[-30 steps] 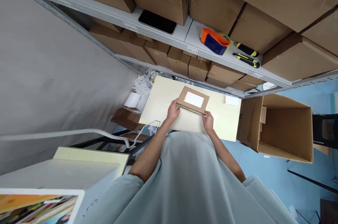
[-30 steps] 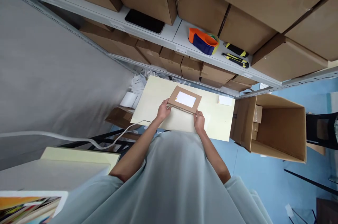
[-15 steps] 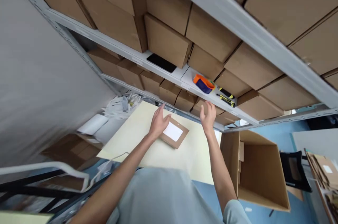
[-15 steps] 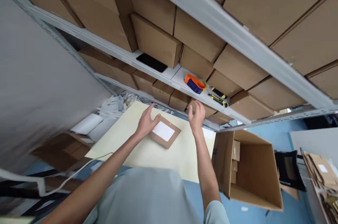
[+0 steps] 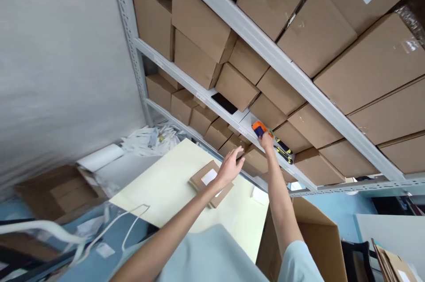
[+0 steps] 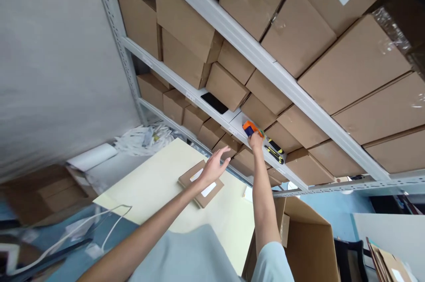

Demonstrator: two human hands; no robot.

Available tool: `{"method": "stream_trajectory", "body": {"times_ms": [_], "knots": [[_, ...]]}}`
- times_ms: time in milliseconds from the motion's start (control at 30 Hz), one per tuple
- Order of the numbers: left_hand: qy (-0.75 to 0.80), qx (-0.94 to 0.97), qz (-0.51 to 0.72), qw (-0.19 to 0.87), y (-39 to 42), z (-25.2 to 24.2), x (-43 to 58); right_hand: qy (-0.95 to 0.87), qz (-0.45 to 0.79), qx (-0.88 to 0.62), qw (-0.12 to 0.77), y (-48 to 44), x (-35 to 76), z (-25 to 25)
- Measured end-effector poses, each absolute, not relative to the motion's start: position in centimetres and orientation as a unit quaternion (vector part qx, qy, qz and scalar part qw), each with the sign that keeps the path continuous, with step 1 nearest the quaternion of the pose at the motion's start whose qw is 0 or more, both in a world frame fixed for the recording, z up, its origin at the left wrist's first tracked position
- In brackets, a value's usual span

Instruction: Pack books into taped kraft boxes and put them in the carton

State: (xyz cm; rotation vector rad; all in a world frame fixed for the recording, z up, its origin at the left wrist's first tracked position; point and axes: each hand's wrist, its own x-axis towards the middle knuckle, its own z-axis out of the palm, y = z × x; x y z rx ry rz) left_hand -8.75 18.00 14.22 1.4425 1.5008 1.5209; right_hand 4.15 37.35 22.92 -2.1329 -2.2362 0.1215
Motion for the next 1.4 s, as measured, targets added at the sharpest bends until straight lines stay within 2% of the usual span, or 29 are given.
{"method": "stream_trajectory", "body": {"times_ms": [100, 167, 233, 267, 333, 433, 567, 767, 967, 1167, 1267, 1400], "knots": [[0.552, 0.535, 0.565, 0.299, 16.4, 13.9, -9.3, -0.73, 0.053, -0.68, 0.051, 35.4, 4.9, 22.8], [0.548, 0.525, 0.575, 0.305, 15.2, 13.8, -9.6, -0.741, 0.114, -0.642, 0.161, 32.0, 5.3, 21.5], [0.541, 0.512, 0.59, 0.311, 13.6, 13.6, -9.8, -0.717, 0.232, -0.571, 0.325, 26.9, 5.3, 19.4], [0.538, 0.508, 0.595, 0.314, 12.7, 13.5, -9.9, -0.696, 0.294, -0.539, 0.372, 24.0, 5.1, 18.2], [0.535, 0.502, 0.603, 0.315, 10.9, 13.2, -10.1, -0.64, 0.402, -0.505, 0.418, 18.1, 4.3, 16.2], [0.539, 0.497, 0.602, 0.317, 8.2, 12.7, -10.5, -0.555, 0.469, -0.52, 0.449, 11.2, 2.4, 14.6], [0.529, 0.518, 0.58, 0.341, 5.6, 13.3, -11.7, -0.511, 0.478, -0.554, 0.451, 6.9, 0.8, 15.1], [0.462, 0.581, 0.532, 0.408, 3.7, 15.5, -14.3, -0.534, 0.502, -0.544, 0.408, 4.7, 1.3, 16.8], [0.475, 0.574, 0.552, 0.374, 3.2, 19.4, -17.0, -0.632, 0.398, -0.558, 0.361, 2.1, 3.8, 18.0], [0.434, 0.666, 0.524, 0.305, 3.9, 25.1, -16.9, -0.79, 0.267, -0.472, 0.286, 1.3, 9.0, 19.8], [0.39, 0.728, 0.474, 0.304, 3.9, 26.2, -15.2, -0.846, 0.203, -0.406, 0.281, 1.6, 12.1, 20.3], [0.38, 0.749, 0.437, 0.321, 3.2, 25.9, -12.0, -0.882, 0.181, -0.343, 0.27, 2.2, 16.3, 20.2]]}}
